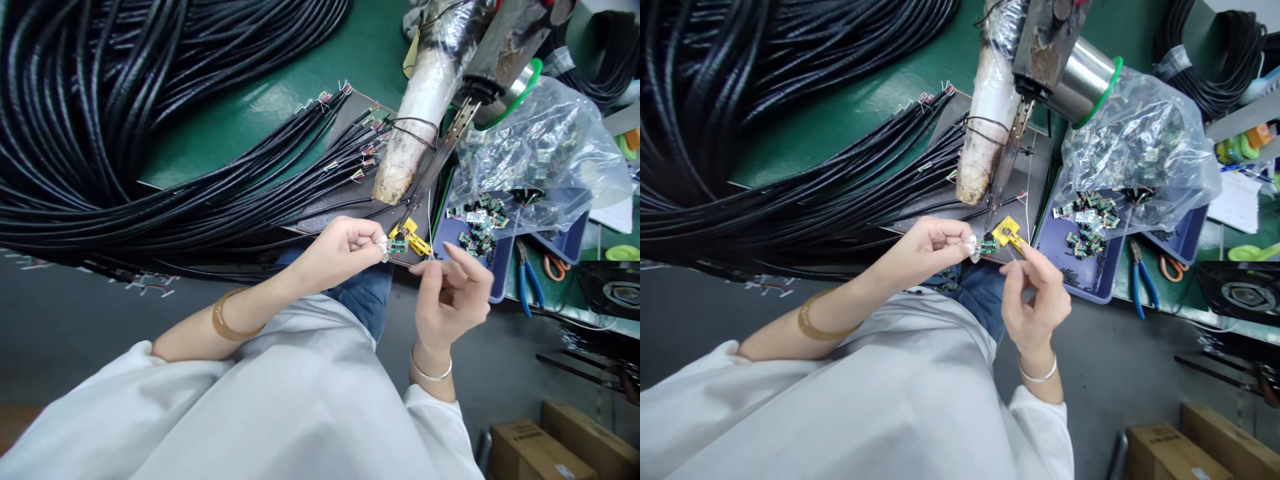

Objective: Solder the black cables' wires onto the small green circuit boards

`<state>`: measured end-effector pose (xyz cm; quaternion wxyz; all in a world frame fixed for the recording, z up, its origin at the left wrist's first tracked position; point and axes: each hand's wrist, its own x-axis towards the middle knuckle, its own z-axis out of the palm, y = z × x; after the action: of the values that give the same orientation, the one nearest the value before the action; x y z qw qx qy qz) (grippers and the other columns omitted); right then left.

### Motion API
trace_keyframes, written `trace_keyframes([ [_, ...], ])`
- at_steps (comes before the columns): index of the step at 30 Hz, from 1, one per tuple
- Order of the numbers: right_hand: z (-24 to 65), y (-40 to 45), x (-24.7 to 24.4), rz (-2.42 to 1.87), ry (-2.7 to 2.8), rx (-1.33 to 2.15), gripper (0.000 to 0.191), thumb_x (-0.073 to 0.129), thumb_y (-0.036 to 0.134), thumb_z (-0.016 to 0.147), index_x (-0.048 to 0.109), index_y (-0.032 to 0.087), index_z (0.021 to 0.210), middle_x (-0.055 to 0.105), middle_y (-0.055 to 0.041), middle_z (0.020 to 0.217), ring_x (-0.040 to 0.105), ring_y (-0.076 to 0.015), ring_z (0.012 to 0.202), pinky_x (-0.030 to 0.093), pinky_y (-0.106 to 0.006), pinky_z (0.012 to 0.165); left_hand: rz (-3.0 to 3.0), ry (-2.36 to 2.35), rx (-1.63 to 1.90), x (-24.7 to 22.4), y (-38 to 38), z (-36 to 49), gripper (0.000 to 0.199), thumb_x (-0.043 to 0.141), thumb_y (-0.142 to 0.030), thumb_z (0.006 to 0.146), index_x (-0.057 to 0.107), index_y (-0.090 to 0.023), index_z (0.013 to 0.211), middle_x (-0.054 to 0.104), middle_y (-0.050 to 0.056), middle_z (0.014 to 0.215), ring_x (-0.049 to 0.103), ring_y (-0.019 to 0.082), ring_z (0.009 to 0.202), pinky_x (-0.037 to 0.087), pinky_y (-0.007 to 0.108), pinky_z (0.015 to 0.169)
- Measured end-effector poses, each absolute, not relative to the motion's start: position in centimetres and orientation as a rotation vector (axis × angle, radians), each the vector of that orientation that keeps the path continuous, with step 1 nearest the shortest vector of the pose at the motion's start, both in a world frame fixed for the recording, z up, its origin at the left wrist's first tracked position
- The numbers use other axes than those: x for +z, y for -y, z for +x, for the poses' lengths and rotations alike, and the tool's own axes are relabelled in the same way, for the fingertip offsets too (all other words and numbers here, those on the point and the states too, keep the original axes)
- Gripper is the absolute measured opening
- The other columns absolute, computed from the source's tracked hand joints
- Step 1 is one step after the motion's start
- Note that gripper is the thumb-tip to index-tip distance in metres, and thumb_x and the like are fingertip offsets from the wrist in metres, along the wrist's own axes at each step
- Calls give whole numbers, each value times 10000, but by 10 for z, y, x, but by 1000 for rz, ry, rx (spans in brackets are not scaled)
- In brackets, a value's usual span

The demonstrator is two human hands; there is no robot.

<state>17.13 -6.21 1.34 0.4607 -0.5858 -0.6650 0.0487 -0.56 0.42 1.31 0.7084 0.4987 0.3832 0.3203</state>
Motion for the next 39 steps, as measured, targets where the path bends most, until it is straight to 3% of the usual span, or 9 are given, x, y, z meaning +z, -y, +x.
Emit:
trace_keyframes([
  [4,169,57,10,-1406,1578,232,213,647,115,908,638,242,1078,790,-28,1064,781,-153,793,641,-271,676,1164,-858,716,12,-4,-3,140,568,-182,789,509,-149,666,326,-74,565,244,50,532,173,206,497],
  [8,167,48,8,-1399,1740,286,111,678,132,879,647,225,930,768,-62,1179,769,-207,1017,661,-315,790,1204,-870,725,15,-7,0,165,558,-189,803,508,-147,651,335,-67,573,251,53,535,173,212,496],
  [17,167,38,12,-1357,1751,297,147,676,106,855,625,229,920,757,-76,1208,763,-231,1052,678,-359,801,1239,-883,731,20,-20,1,192,531,-158,794,465,-162,614,290,-66,567,216,55,528,145,232,498],
  [22,166,37,19,-1320,1763,241,187,694,68,827,633,229,899,780,-61,1125,754,-244,1086,674,-368,817,1234,-869,714,27,-22,-1,206,538,-150,799,451,-166,612,273,-69,565,201,55,531,140,235,494],
  [32,164,42,20,-1338,1885,150,173,666,85,837,578,234,832,741,-71,1257,780,-175,905,656,-299,760,1280,-869,671,23,-23,-2,229,532,-141,796,416,-173,601,260,-69,566,197,61,537,150,233,497],
  [39,171,44,18,-1480,1790,154,96,666,179,903,609,236,954,776,-26,1014,759,-151,851,611,-245,688,1371,-837,636,22,-13,-4,215,538,-175,846,500,-152,636,326,-59,579,273,69,552,219,218,506],
])
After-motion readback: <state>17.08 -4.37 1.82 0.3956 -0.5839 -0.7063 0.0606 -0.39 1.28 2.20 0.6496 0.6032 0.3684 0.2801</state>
